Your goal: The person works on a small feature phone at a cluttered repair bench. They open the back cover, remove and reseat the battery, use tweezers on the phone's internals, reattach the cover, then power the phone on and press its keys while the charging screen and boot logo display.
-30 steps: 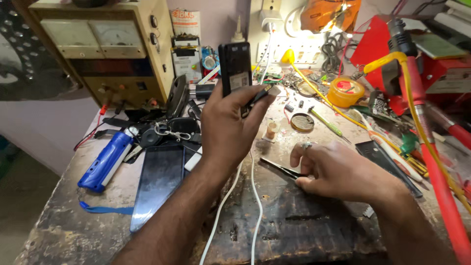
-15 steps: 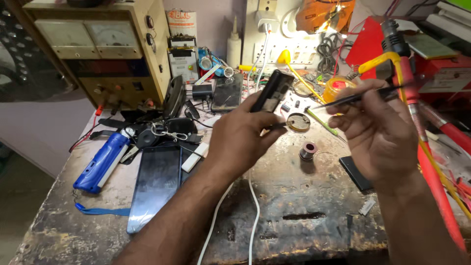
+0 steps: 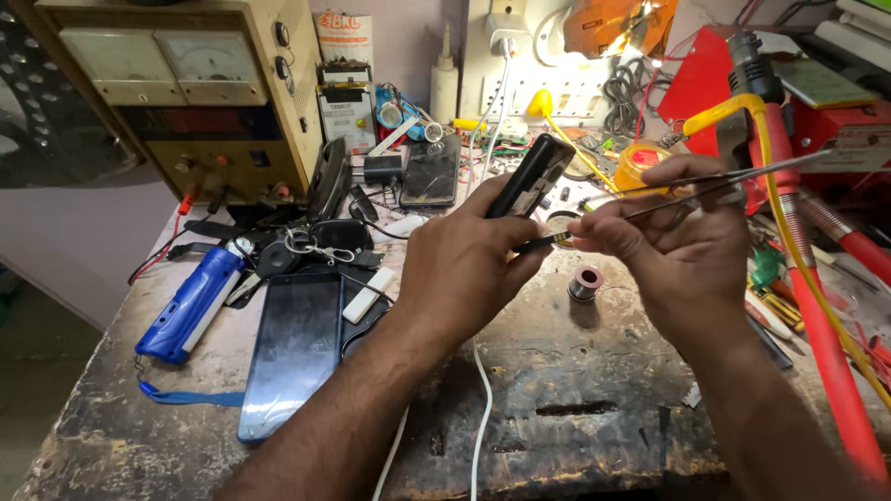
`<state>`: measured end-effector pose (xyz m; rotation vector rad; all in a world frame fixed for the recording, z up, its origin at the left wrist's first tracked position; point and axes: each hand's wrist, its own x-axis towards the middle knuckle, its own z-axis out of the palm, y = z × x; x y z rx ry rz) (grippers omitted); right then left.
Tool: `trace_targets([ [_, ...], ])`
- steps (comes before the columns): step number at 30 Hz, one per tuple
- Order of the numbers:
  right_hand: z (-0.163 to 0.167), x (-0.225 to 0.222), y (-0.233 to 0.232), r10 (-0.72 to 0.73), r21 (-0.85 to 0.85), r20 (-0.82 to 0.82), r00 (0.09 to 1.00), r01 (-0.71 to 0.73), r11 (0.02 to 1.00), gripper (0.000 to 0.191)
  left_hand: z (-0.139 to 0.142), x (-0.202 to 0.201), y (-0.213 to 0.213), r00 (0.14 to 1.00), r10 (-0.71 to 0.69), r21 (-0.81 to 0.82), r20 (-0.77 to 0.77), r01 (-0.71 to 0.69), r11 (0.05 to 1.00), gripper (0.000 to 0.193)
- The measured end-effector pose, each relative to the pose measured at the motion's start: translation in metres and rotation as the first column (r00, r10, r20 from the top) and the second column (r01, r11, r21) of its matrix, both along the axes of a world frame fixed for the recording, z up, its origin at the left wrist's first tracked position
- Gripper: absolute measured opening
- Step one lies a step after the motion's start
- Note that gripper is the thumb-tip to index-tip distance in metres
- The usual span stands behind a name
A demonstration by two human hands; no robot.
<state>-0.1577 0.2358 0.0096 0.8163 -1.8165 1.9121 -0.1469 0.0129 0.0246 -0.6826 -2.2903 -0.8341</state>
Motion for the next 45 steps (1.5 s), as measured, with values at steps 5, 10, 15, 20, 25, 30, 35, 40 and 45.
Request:
trace_targets([
  [5, -0.001, -0.002, -0.002, 0.014, 0.038, -0.078, 0.997, -0.011, 0.999, 0.043, 0.001, 0.001, -0.001, 1.000, -0.004, 0.006, -0.004, 0.004, 1.000, 0.017],
  [10, -0.002, -0.002, -0.005, -0.027, 0.029, -0.081, 0.996, 0.029, 0.999, 0.043, 0.000, 0.002, 0.002, 1.000, -0.007, -0.007, -0.021, 0.007, 1.000, 0.014],
  [15, -0.001, 0.001, -0.006, -0.060, 0.060, -0.096, 0.994, 0.066, 0.996, 0.044, 0.000, 0.003, 0.002, 1.000, -0.004, 0.008, -0.019, 0.004, 1.000, 0.015],
  [20, -0.002, 0.001, -0.010, -0.058, 0.047, -0.102, 0.993, 0.064, 0.997, 0.043, 0.000, 0.003, 0.002, 1.000, 0.007, -0.007, -0.024, -0.008, 1.000, 0.015],
  [25, -0.001, 0.002, -0.012, -0.073, 0.024, -0.104, 0.992, 0.076, 0.997, 0.043, 0.001, 0.003, 0.003, 1.000, 0.008, -0.044, -0.006, -0.008, 0.999, 0.015],
  [30, 0.001, 0.004, -0.013, -0.083, 0.070, -0.095, 0.992, 0.090, 0.993, 0.041, 0.002, 0.003, 0.003, 1.000, 0.017, -0.038, 0.016, -0.016, 0.999, 0.015],
  [35, 0.002, 0.004, -0.015, -0.092, 0.042, -0.077, 0.993, 0.095, 0.995, 0.039, 0.001, 0.003, 0.003, 1.000, 0.022, -0.039, 0.015, -0.021, 0.999, 0.016],
  [40, 0.001, 0.002, -0.015, -0.068, 0.010, -0.047, 0.997, 0.069, 0.998, 0.038, 0.002, 0.003, 0.002, 0.999, 0.024, -0.040, 0.047, -0.022, 0.999, 0.016],
  [45, 0.002, 0.005, -0.017, -0.096, 0.048, -0.089, 0.991, 0.100, 0.994, 0.040, 0.003, 0.003, 0.001, 1.000, 0.022, -0.028, 0.010, -0.021, 0.999, 0.016],
])
